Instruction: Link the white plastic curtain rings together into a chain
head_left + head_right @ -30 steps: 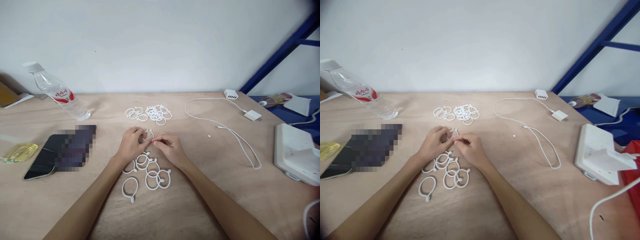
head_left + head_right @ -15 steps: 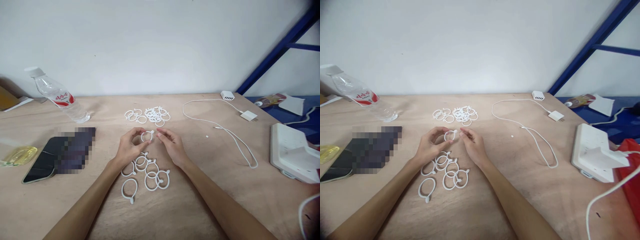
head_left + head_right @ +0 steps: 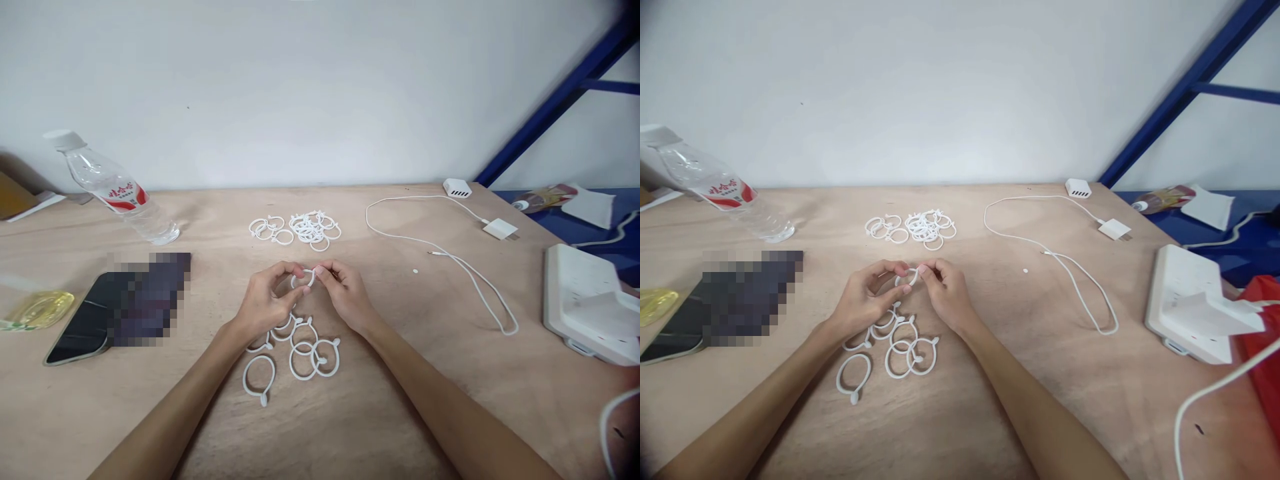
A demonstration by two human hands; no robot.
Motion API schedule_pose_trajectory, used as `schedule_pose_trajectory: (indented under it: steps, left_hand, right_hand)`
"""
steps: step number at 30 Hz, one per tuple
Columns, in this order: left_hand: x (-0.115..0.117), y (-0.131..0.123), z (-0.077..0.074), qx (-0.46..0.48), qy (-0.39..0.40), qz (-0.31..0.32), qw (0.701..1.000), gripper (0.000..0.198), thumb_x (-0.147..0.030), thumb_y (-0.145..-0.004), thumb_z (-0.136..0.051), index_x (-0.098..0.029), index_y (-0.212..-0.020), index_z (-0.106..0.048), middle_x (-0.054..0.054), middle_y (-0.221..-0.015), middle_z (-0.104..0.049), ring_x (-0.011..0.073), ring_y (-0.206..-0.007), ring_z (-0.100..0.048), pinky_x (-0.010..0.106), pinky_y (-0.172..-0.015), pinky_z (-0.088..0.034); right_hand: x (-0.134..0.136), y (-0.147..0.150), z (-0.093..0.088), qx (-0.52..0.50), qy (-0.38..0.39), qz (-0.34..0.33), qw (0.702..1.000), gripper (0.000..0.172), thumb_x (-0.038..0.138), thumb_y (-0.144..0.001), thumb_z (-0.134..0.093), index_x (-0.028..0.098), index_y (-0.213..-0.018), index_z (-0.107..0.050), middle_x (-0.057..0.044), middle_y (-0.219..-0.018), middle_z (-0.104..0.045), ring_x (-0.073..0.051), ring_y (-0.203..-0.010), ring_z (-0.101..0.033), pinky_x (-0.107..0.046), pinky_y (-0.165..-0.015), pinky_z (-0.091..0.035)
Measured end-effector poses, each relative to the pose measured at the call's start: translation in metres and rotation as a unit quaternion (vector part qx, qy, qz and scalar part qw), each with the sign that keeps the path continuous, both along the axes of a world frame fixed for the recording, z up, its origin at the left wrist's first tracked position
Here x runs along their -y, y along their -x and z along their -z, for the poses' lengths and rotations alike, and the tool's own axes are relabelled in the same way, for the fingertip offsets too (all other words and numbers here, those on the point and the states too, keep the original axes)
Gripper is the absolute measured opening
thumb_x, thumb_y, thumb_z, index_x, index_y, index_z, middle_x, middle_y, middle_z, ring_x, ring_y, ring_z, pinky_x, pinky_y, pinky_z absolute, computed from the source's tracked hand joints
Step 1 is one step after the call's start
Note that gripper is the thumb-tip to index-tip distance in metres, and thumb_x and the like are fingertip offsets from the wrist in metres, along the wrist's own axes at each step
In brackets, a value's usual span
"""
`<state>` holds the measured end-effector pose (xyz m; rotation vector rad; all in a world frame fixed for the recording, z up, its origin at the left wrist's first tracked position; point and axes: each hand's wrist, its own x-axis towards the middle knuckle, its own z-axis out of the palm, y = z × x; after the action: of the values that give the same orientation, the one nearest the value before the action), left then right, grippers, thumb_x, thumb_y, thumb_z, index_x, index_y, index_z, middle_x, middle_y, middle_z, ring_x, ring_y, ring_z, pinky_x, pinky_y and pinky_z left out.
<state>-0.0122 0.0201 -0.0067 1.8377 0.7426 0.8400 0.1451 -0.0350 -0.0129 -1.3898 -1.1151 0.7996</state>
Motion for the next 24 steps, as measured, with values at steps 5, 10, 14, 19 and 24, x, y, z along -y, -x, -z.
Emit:
schedule_pose_trajectory:
  steps: [5, 10, 14, 19, 24]
  left_hand:
    - [-0.011, 0.009, -0.003, -0.044, -0.004, 0.008, 0.999, 0.039, -0.033, -0.073, -0.07, -0.018, -0.108, -0.059, 0.009, -0.111, -0.065, 0.0231, -0.107, -0.06, 0.039, -0.098, -0.046]
    - [-0.035, 0.014, -0.006, -0.113, -0.077, -0.038, 0.99, 0.036, -0.042, -0.083, -0.056, -0.021, -0.113, -0.061, 0.008, -0.12, -0.062, 0.0249, -0.114, -0.053, 0.043, -0.102, -0.038]
    - [-0.053, 0.005, -0.001, -0.239, -0.257, -0.14, 0.926, 0.038, -0.038, -0.085, -0.053, -0.022, -0.118, -0.06, 0.012, -0.119, -0.057, 0.0306, -0.116, -0.042, 0.053, -0.103, -0.03]
    - [-0.067, -0.003, 0.012, -0.317, -0.294, -0.149, 0.889, 0.026, -0.033, -0.087, -0.048, -0.024, -0.103, -0.066, 0.013, -0.116, -0.05, 0.0332, -0.111, -0.037, 0.055, -0.096, -0.033]
    - [-0.05, 0.004, 0.007, -0.295, -0.318, -0.087, 0.897, 0.024, -0.029, -0.09, -0.042, -0.02, -0.099, -0.063, 0.014, -0.123, -0.046, 0.0302, -0.115, -0.04, 0.052, -0.097, -0.035]
  right_hand:
    - [-0.001, 0.002, 0.0, 0.02, -0.009, -0.012, 1.0, 0.021, 0.033, -0.084, -0.054, 0.018, -0.077, -0.067, -0.001, -0.073, -0.064, -0.016, -0.071, -0.056, -0.028, -0.067, -0.042]
    - [0.002, 0.007, -0.001, 0.079, -0.04, -0.083, 0.993, 0.017, 0.021, -0.084, -0.055, 0.019, -0.075, -0.069, -0.001, -0.074, -0.065, -0.016, -0.072, -0.058, -0.028, -0.07, -0.043]
    - [0.005, 0.01, -0.004, 0.104, -0.056, -0.145, 0.982, 0.021, 0.009, -0.079, -0.056, 0.02, -0.075, -0.073, -0.003, -0.08, -0.067, -0.016, -0.078, -0.06, -0.029, -0.072, -0.045]
    - [0.002, 0.009, -0.001, 0.102, -0.058, -0.086, 0.989, 0.023, 0.009, -0.077, -0.055, 0.02, -0.087, -0.074, -0.003, -0.084, -0.066, -0.015, -0.074, -0.058, -0.028, -0.069, -0.045]
    - [-0.001, 0.008, 0.006, 0.095, -0.061, -0.037, 0.993, 0.027, 0.014, -0.078, -0.055, 0.019, -0.101, -0.069, -0.005, -0.089, -0.066, -0.014, -0.074, -0.058, -0.027, -0.066, -0.046]
